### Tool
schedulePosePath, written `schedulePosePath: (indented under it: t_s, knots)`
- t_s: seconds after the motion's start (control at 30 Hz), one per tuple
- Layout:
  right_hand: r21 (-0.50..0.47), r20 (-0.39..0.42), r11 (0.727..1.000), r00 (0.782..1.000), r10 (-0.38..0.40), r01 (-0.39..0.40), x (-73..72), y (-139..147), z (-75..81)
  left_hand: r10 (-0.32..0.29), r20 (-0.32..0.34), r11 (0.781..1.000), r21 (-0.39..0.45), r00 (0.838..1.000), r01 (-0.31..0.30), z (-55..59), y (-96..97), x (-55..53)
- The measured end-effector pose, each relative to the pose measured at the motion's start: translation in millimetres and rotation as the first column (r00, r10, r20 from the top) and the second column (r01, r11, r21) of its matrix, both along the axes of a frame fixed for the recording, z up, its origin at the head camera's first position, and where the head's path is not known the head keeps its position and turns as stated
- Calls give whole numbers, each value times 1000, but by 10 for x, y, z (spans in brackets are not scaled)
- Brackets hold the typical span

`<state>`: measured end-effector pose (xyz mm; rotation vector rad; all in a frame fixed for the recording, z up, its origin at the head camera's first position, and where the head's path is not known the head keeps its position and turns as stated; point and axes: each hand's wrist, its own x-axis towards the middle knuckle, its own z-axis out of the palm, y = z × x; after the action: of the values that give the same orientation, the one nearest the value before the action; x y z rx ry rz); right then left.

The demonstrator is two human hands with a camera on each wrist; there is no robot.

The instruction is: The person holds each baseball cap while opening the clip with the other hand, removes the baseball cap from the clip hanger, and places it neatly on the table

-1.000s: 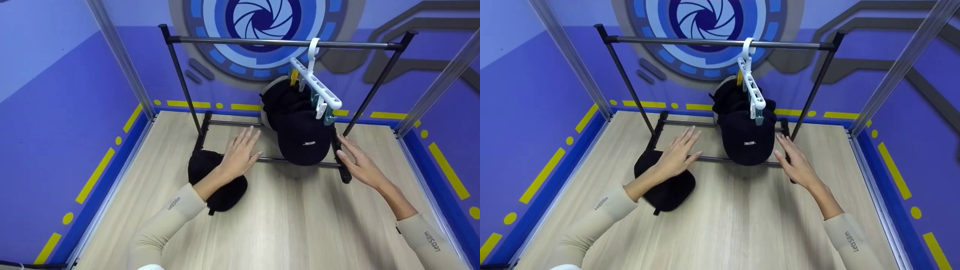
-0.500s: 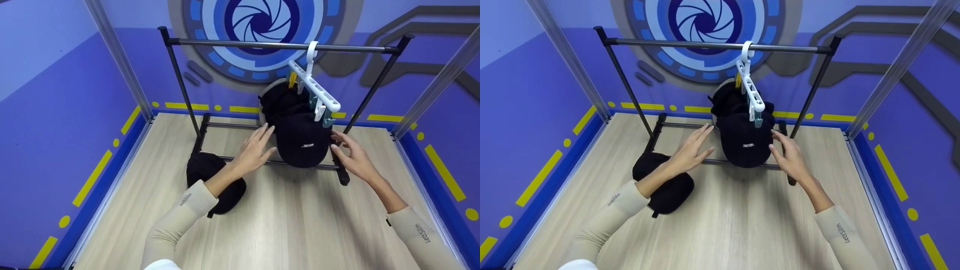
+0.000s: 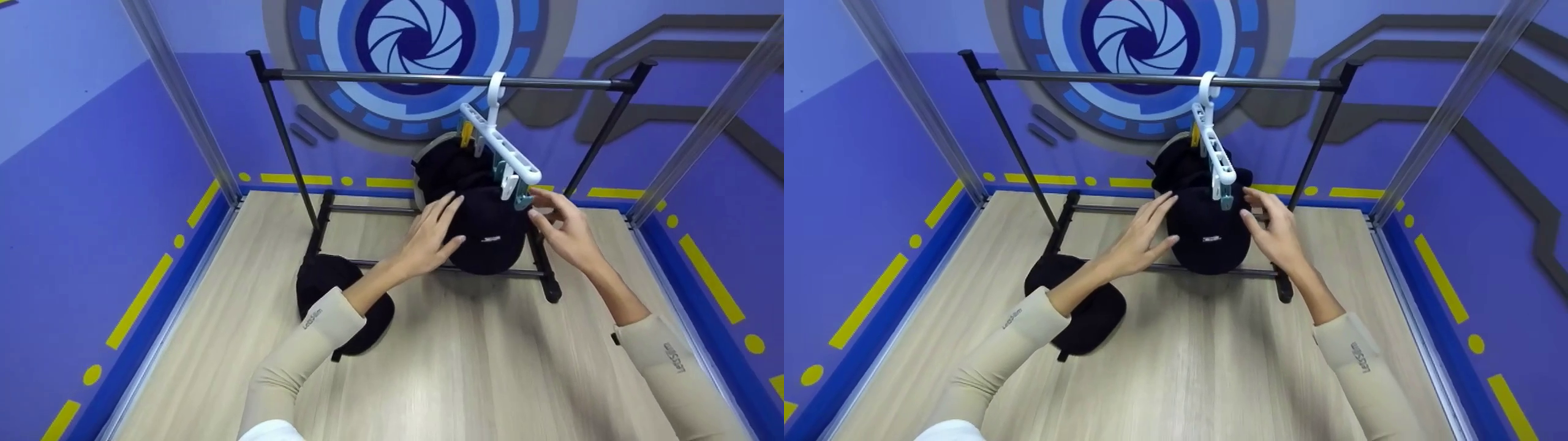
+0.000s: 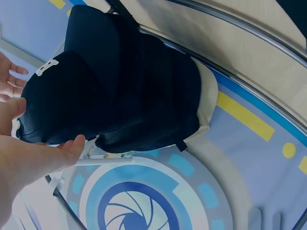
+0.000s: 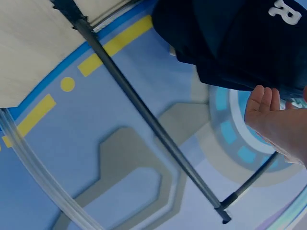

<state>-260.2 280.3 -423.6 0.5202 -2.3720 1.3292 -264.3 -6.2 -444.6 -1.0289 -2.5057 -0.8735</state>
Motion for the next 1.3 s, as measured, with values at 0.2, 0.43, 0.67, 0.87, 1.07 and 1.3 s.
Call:
schedulePosePath:
  t_s: [0.2,0.43,0.67,0.87,1.07,1.3]
  knots:
    - [-46,-57,999,998,8,-10,-86,-150,126,-12,-39,999,31,999,13,96,109,-22]
    - [-5,-65,999,997,43,-44,-150,-227,183,-25,-54,997,76,998,29,137,181,-59]
    - [15,-11,996,996,85,-85,-177,-281,274,-19,-26,991,135,999,22,217,213,-126]
    - [-32,0,992,993,118,-118,-184,-324,329,-11,4,991,136,1000,10,286,249,-141]
    - [-160,0,960,973,231,-229,-209,-346,351,-6,-8,985,173,1000,8,318,297,-172]
    - [-301,52,915,954,296,-268,-204,-354,424,19,-45,975,222,999,-8,366,389,-182]
